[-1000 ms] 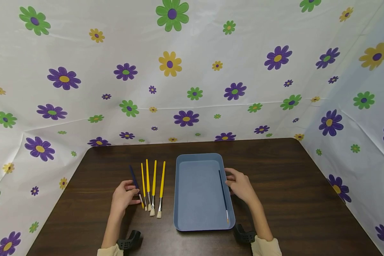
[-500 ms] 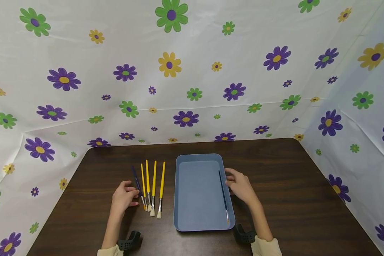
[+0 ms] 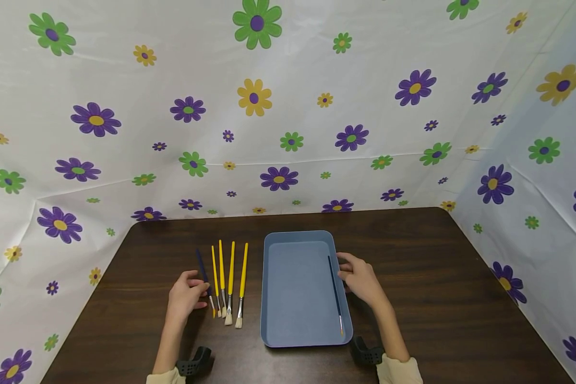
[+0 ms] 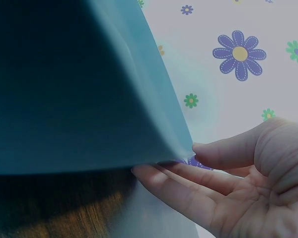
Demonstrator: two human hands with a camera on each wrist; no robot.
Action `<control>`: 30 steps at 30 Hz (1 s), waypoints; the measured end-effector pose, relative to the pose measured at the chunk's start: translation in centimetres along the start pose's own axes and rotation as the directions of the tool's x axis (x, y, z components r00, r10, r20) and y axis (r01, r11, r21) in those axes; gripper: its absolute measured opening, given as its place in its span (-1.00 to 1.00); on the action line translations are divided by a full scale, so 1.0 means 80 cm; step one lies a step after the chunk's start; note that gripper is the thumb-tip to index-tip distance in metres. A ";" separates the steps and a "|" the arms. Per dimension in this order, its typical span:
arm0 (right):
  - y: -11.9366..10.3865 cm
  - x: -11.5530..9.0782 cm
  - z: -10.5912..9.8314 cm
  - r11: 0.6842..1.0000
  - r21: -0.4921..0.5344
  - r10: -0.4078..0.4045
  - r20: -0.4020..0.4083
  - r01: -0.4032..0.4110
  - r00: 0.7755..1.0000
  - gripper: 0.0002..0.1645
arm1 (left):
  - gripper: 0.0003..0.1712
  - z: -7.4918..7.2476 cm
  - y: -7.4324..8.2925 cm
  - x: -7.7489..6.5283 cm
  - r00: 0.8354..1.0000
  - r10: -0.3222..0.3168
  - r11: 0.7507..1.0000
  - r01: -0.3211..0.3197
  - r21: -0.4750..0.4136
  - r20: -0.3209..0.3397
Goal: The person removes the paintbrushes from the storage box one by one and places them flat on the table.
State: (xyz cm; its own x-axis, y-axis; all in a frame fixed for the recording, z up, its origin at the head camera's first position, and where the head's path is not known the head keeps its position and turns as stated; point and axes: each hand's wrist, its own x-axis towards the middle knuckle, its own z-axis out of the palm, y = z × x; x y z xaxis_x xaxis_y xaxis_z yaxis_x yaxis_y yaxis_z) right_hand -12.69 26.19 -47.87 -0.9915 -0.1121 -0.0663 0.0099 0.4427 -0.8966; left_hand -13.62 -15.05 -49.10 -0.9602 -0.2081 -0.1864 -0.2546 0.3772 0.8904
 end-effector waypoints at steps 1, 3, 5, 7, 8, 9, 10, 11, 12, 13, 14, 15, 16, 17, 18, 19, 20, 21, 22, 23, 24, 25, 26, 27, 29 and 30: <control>0.000 0.000 0.000 1.000 0.001 0.000 0.000 0.000 1.000 -0.41 | -0.37 0.000 0.000 0.000 1.000 0.000 1.000 0.000 -0.001 -0.002; 0.000 0.000 0.000 1.000 0.003 -0.001 0.001 0.001 1.000 -0.41 | -0.37 0.000 0.000 0.000 1.000 0.000 1.000 0.000 -0.002 -0.005; 0.000 0.000 0.000 1.000 0.006 0.000 0.002 0.000 1.000 -0.41 | -0.38 -0.001 0.000 0.000 1.000 0.004 1.000 -0.004 -0.002 -0.007; 0.000 0.000 0.000 1.000 0.008 -0.001 0.002 0.001 1.000 -0.41 | -0.38 -0.001 0.001 0.000 1.000 0.008 1.000 -0.008 0.001 -0.010; 0.000 0.000 0.000 1.000 0.009 -0.001 0.002 0.001 1.000 -0.41 | -0.38 -0.001 0.001 -0.001 1.000 0.012 1.000 -0.012 0.004 -0.010; 0.000 0.000 0.000 1.000 0.009 -0.001 0.002 0.001 1.000 -0.41 | -0.38 -0.001 0.001 -0.001 1.000 0.016 1.000 -0.016 0.007 -0.010; 0.000 0.000 0.000 1.000 0.009 -0.002 0.001 0.002 1.000 -0.41 | -0.38 -0.001 0.002 -0.001 1.000 0.020 1.000 -0.019 0.012 -0.011; 0.000 0.000 0.000 1.000 0.009 -0.003 0.001 0.003 1.000 -0.41 | -0.38 -0.001 0.002 -0.001 1.000 0.022 1.000 -0.022 0.017 -0.011; 0.000 0.000 0.000 1.000 0.008 -0.001 0.000 0.001 1.000 -0.41 | -0.38 -0.001 0.002 -0.001 1.000 0.025 0.999 -0.025 0.022 -0.012; 0.001 0.000 0.001 1.000 0.008 0.000 -0.001 0.000 1.000 -0.41 | -0.38 -0.001 0.002 0.000 1.000 0.028 0.999 -0.027 0.027 -0.015; 0.001 0.000 0.001 1.000 0.008 0.001 -0.002 -0.001 1.000 -0.41 | -0.38 -0.001 0.003 0.000 0.999 0.031 0.999 -0.030 0.032 -0.018; 0.001 0.000 0.001 1.000 0.007 0.000 -0.003 0.000 1.000 -0.41 | -0.39 -0.001 0.003 0.000 0.999 0.034 0.999 -0.034 0.037 -0.020; 0.001 0.000 0.001 1.000 0.007 0.000 -0.003 0.000 1.000 -0.41 | -0.39 -0.001 0.003 0.000 0.999 0.038 0.998 -0.037 0.041 -0.023; 0.001 0.000 0.001 1.000 0.006 0.000 -0.004 0.000 1.000 -0.41 | -0.39 0.000 0.003 0.001 0.999 0.041 0.998 -0.040 0.045 -0.024; 0.001 0.000 0.001 1.000 0.007 0.001 -0.004 -0.001 1.000 -0.41 | -0.39 0.000 0.002 0.001 0.999 0.043 0.998 -0.042 0.047 -0.024; 0.001 0.000 0.001 1.000 0.007 -0.001 -0.003 0.001 1.000 -0.41 | -0.39 0.000 0.002 0.001 0.999 0.047 0.998 -0.045 0.049 -0.024; 0.001 0.000 0.001 1.000 0.006 -0.002 -0.002 0.002 1.000 -0.41 | -0.39 0.001 0.002 0.001 0.999 0.050 0.998 -0.049 0.051 -0.022; 0.001 0.000 0.001 1.000 0.005 -0.001 -0.002 0.001 1.000 -0.41 | -0.39 0.001 0.002 0.001 0.998 0.052 0.997 -0.050 0.052 -0.023; 0.001 0.000 0.001 1.000 0.005 0.003 -0.002 -0.003 1.000 -0.41 | -0.39 0.001 0.002 0.001 0.998 0.054 0.997 -0.052 0.054 -0.024; 0.002 0.000 0.001 1.000 0.005 0.005 -0.003 -0.005 1.000 -0.41 | -0.39 0.002 0.002 0.001 0.998 0.056 0.997 -0.055 0.055 -0.025; 0.002 0.000 0.001 1.000 0.005 0.005 -0.003 -0.005 1.000 -0.41 | -0.40 0.002 0.003 0.001 0.998 0.059 0.997 -0.058 0.055 -0.029; 0.002 0.000 0.001 1.000 0.005 0.005 -0.003 -0.005 1.000 -0.41 | -0.41 0.002 0.003 0.000 0.997 0.064 0.997 -0.062 0.056 -0.033; 0.002 0.000 0.001 1.000 0.005 0.004 -0.003 -0.004 1.000 -0.42 | -0.41 0.003 0.004 0.000 0.997 0.069 0.996 -0.067 0.057 -0.037; 0.002 0.000 0.001 1.000 0.005 0.004 -0.003 -0.004 1.000 -0.41 | -0.42 0.004 0.004 0.000 0.996 0.074 0.996 -0.072 0.057 -0.041; 0.001 0.001 0.001 1.000 0.007 0.000 -0.003 0.000 1.000 -0.41 | -0.43 0.005 0.006 0.000 0.995 0.088 0.995 -0.085 0.053 -0.043; 0.001 0.001 0.001 1.000 0.008 -0.001 -0.002 0.001 1.000 -0.41 | -0.44 0.006 0.006 0.000 0.995 0.093 0.995 -0.091 0.050 -0.043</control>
State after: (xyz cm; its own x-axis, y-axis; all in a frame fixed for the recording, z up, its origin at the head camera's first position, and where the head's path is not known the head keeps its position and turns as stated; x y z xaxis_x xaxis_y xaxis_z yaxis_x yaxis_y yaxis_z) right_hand -12.74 26.18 -47.97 -0.9918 -0.1106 -0.0644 0.0099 0.4355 -0.9001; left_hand -13.77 -14.38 -48.85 -0.9738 -0.2109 -0.0850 -0.1721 0.4389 0.8819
